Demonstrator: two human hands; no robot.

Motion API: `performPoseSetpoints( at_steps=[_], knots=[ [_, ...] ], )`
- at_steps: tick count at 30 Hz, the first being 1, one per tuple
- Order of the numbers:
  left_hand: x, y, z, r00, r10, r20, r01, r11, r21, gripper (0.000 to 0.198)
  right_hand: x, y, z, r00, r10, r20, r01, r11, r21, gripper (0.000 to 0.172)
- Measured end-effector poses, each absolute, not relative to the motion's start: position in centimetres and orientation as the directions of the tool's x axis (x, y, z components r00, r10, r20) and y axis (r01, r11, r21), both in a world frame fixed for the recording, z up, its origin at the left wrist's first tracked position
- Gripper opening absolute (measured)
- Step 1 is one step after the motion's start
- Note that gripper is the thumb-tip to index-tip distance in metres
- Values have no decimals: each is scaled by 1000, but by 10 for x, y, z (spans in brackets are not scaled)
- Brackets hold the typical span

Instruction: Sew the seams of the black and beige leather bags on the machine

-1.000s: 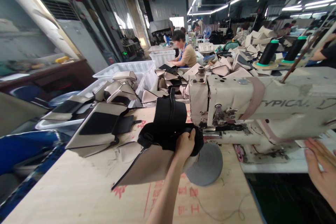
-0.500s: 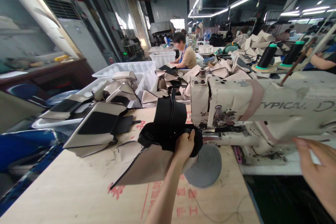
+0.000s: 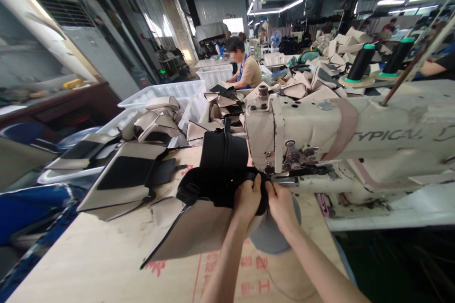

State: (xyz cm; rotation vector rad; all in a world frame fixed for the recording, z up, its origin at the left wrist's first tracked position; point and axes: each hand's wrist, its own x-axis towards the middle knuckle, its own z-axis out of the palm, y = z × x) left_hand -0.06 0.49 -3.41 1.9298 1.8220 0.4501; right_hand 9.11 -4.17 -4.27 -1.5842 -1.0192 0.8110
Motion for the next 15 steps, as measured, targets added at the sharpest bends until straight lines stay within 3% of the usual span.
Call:
performPoseSetpoints(
  at_steps=[7, 12, 15],
  knots=[
    [5, 18, -34, 62, 996, -69, 875, -21, 485, 50, 70, -36, -54, 477, 845, -243, -267, -124, -956, 42],
    [6, 24, -34, 87, 994, -67, 873, -43, 486, 48, 83, -44, -51, 364, 895, -257, -380, -109, -919, 35],
    [5, 25, -34, 85, 994, -66, 870, -42, 492, 48, 87, -45, -53, 384, 892, -239, -399, -73, -914, 36]
  ],
)
